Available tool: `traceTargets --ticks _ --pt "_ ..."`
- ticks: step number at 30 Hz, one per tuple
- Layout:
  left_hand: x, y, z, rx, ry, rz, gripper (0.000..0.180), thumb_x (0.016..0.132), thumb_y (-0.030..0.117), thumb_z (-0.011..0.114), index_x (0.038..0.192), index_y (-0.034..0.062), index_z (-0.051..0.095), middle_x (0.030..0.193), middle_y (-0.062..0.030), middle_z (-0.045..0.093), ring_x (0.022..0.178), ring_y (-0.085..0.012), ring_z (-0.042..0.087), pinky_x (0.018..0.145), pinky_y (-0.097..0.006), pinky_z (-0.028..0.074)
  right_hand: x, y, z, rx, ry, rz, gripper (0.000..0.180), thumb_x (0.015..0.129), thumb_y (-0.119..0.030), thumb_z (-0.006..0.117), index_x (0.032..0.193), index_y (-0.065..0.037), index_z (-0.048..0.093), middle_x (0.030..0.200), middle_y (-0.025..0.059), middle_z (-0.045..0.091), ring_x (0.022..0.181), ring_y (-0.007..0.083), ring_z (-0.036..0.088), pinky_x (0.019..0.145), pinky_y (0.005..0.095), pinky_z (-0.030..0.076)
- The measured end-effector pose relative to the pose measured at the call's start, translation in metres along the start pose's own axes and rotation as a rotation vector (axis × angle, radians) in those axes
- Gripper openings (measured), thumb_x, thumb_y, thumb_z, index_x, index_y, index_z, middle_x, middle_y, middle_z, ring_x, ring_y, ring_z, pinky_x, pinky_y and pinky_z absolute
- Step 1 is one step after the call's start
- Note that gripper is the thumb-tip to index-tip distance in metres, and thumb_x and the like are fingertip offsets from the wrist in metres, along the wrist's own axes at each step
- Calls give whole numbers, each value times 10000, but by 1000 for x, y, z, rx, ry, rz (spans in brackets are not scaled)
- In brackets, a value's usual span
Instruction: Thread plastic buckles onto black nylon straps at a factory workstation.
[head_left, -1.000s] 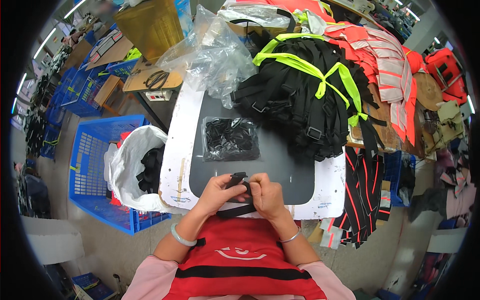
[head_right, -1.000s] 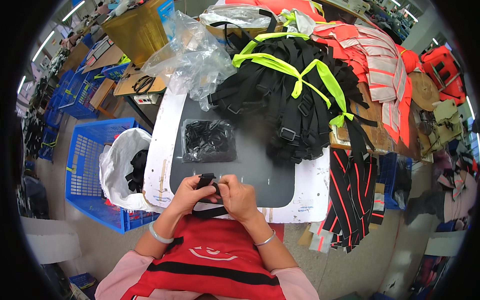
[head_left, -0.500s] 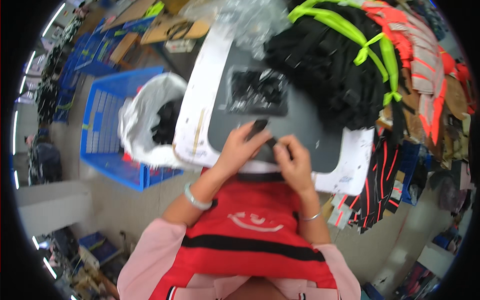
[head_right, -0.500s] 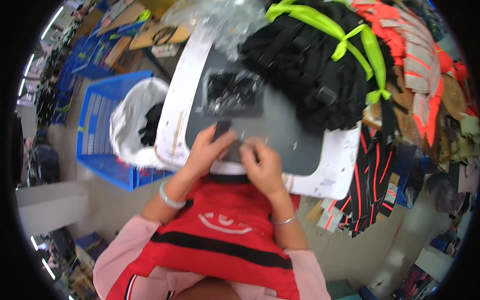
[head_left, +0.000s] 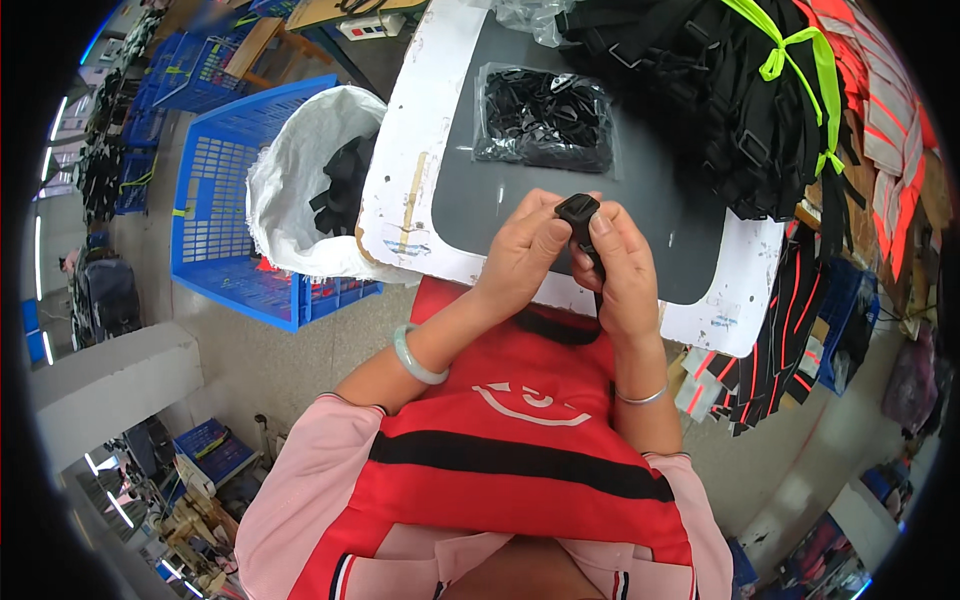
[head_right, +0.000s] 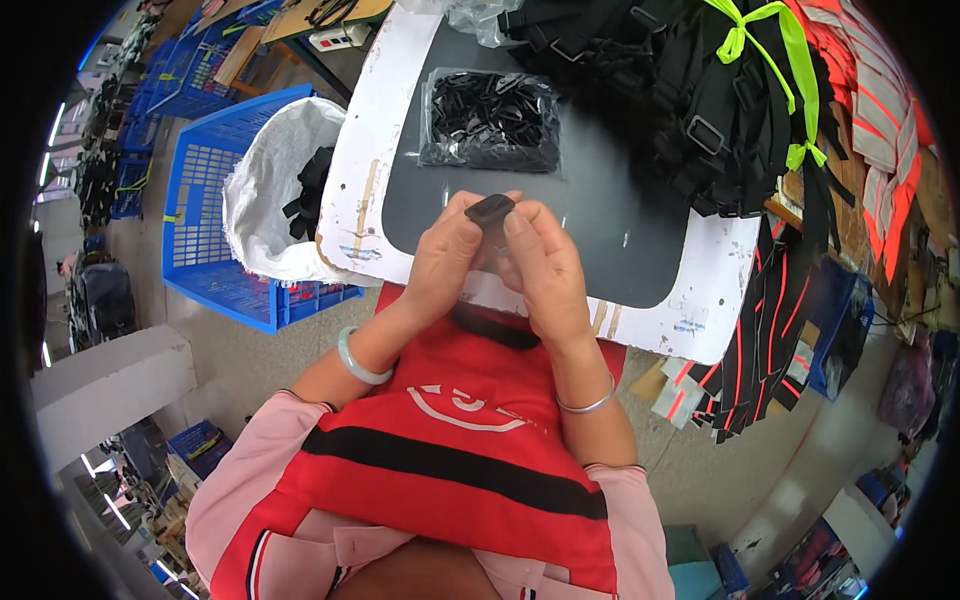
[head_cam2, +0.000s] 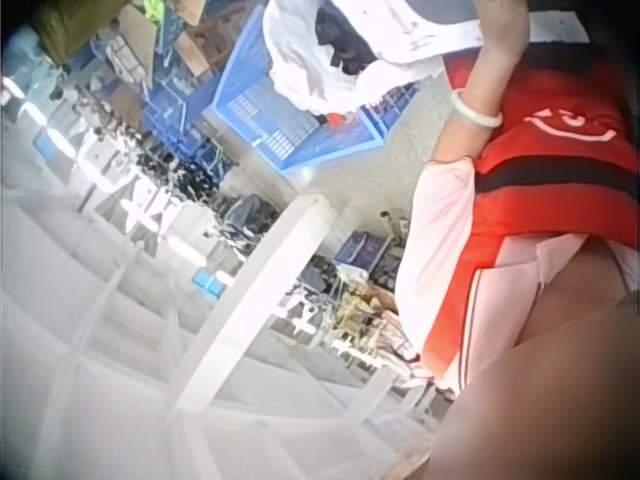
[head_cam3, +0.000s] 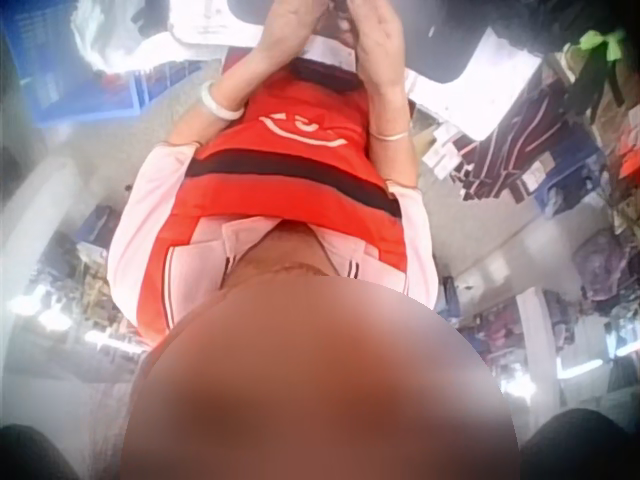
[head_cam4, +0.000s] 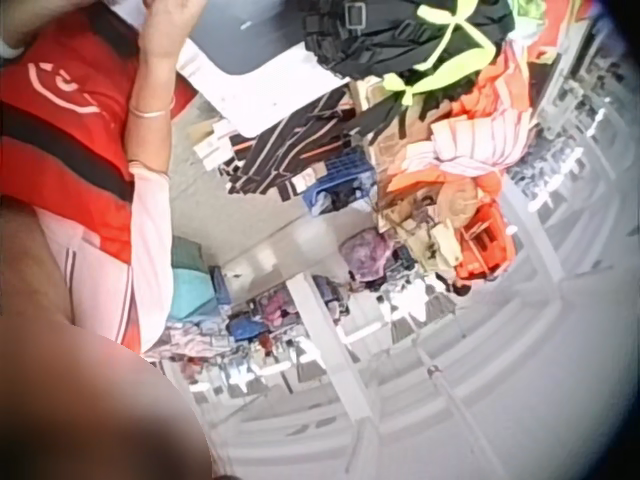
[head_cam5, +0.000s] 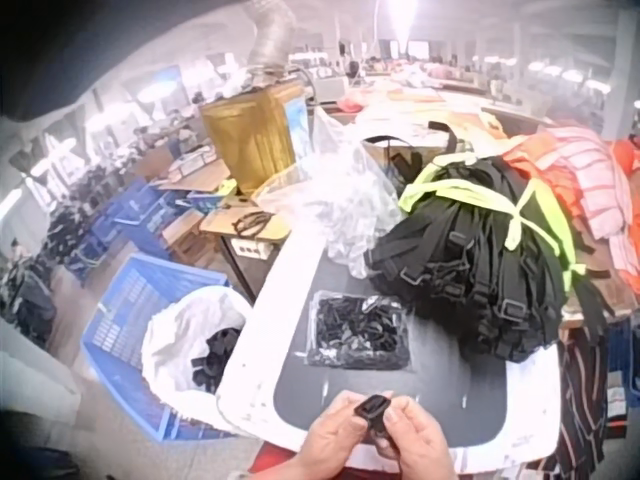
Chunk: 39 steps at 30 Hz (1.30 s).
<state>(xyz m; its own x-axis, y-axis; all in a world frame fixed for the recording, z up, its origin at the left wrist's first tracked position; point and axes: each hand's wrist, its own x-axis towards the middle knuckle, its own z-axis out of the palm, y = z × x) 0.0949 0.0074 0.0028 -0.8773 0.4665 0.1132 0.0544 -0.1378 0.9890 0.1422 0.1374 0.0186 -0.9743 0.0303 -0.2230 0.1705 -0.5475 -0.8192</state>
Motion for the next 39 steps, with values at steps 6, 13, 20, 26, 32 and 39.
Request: traceTargets --ticks 6,13,20,26,32,39 --pt "3 4 -10 310 -152 168 338 864 199 605 1134 -4 593 949 -75 544 845 -199 528 747 -286 440 1 -1 6 -31 275 -270 236 975 -213 453 1080 -21 541 890 5 550 791 45 499 722 203 436" --pt "12 19 -16 405 -147 244 305 766 168 722 1029 40 635 896 -77 557 769 -194 572 668 -278 462 -3 -8 -34 -209 -40 -323 164 945 -127 484 1032 -14 565 1079 94 573 990 130 538 895 246 409" --pt "10 13 -40 269 -137 154 289 773 111 707 1022 -9 620 906 -89 621 785 -161 585 689 -247 463 -45 -65 -148 626 245 -629 183 915 -160 526 1091 -106 521 773 25 475 737 172 501 850 393 454" --pt "8 26 -28 247 -210 -138 289 769 131 723 1014 9 631 823 -47 650 707 -91 591 607 -246 482 -26 -57 -66 -22 405 -203 170 931 -262 540 880 -100 543 593 -60 370 433 31 273 401 190 204" --pt "17 28 -25 413 -287 125 272 736 122 736 972 28 637 819 -85 645 665 -172 607 554 -255 480 -7 -25 -27 -636 51 -96 225 908 -195 569 766 -24 532 591 -33 446 556 46 356 483 232 306" --pt "18 31 -25 473 -354 26 279 717 141 744 954 41 636 866 -127 640 774 -293 629 664 -326 494 -6 -23 -31 -855 6 -65 260 924 -217 481 802 12 486 648 192 443 544 242 423 538 360 377"
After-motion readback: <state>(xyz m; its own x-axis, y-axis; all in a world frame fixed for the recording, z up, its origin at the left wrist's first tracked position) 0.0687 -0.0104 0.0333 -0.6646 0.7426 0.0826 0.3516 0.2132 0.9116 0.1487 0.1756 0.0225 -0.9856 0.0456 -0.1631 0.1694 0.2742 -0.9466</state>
